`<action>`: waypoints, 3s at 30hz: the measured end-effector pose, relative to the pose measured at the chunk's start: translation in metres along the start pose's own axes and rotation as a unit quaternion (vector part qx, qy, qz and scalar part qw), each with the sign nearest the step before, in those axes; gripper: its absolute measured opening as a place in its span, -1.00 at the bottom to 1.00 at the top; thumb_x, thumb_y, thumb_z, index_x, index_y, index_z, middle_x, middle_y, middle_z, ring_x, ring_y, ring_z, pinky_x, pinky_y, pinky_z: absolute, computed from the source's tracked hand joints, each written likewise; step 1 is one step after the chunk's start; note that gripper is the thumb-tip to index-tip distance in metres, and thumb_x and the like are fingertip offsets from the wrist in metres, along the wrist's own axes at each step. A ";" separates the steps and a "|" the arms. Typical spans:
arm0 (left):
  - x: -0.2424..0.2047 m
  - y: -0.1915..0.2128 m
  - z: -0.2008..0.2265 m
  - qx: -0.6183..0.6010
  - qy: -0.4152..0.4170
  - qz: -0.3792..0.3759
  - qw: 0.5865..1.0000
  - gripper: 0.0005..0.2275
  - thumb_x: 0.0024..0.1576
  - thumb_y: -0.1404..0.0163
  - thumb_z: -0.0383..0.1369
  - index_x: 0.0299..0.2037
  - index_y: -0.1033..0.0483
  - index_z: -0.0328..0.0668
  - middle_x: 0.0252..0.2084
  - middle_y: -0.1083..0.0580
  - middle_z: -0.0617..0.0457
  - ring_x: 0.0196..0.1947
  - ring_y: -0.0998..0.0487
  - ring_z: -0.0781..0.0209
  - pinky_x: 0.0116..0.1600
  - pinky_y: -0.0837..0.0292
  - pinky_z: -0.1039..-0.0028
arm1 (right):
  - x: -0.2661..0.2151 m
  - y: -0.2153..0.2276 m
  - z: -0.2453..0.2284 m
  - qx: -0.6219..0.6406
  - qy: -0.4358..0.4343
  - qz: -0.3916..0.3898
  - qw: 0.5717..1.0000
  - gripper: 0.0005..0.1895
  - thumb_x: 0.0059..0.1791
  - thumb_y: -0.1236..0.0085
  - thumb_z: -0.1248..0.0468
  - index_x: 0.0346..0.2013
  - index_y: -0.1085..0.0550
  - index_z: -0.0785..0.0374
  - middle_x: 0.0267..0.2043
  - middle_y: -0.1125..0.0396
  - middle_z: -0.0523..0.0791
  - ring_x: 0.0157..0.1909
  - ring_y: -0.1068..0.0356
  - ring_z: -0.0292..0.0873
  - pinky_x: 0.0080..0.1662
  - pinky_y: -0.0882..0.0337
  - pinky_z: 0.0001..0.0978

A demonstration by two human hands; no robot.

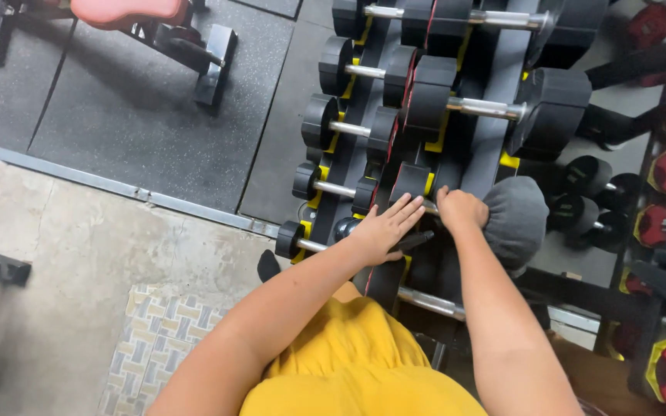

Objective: Spraying and wiping dumbbells on a rack in a gym.

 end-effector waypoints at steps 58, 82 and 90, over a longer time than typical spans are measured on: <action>-0.012 0.029 -0.003 -0.102 -0.046 0.030 0.993 -0.06 -0.10 -0.30 -0.28 0.48 0.02 -0.21 0.57 0.06 -0.06 0.56 0.06 -0.11 0.42 -0.13 -0.05 | 0.224 -0.103 0.008 0.229 0.241 0.000 0.943 -0.40 0.13 0.48 0.18 0.41 -0.21 0.36 0.53 -0.02 0.21 0.59 0.07 0.17 0.55 0.09 -0.18; -0.011 0.024 -0.004 -0.103 -0.042 0.013 0.994 -0.09 -0.07 -0.29 -0.27 0.49 0.02 -0.19 0.58 0.07 -0.05 0.57 0.08 -0.09 0.41 -0.13 -0.03 | 0.141 -0.110 0.015 0.404 0.048 0.002 0.914 -0.32 0.08 0.34 0.12 0.43 -0.08 0.49 0.52 0.12 0.30 0.58 0.16 0.25 0.48 0.11 -0.21; -0.009 0.027 -0.003 -0.099 -0.046 0.003 0.994 -0.05 -0.09 -0.31 -0.27 0.49 0.05 -0.20 0.57 0.07 -0.06 0.56 0.08 -0.10 0.43 -0.11 -0.04 | 0.237 -0.091 0.017 0.351 0.176 0.082 0.916 -0.33 0.02 0.26 0.24 0.41 -0.11 0.49 0.46 0.03 0.33 0.49 0.09 0.32 0.42 0.06 -0.14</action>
Point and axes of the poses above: each hand's wrist, its own x-axis towards the middle knuckle, its own y-axis out of the back of the hand, z = x × y, the point moved 6 cm from there along x, towards the middle knuckle
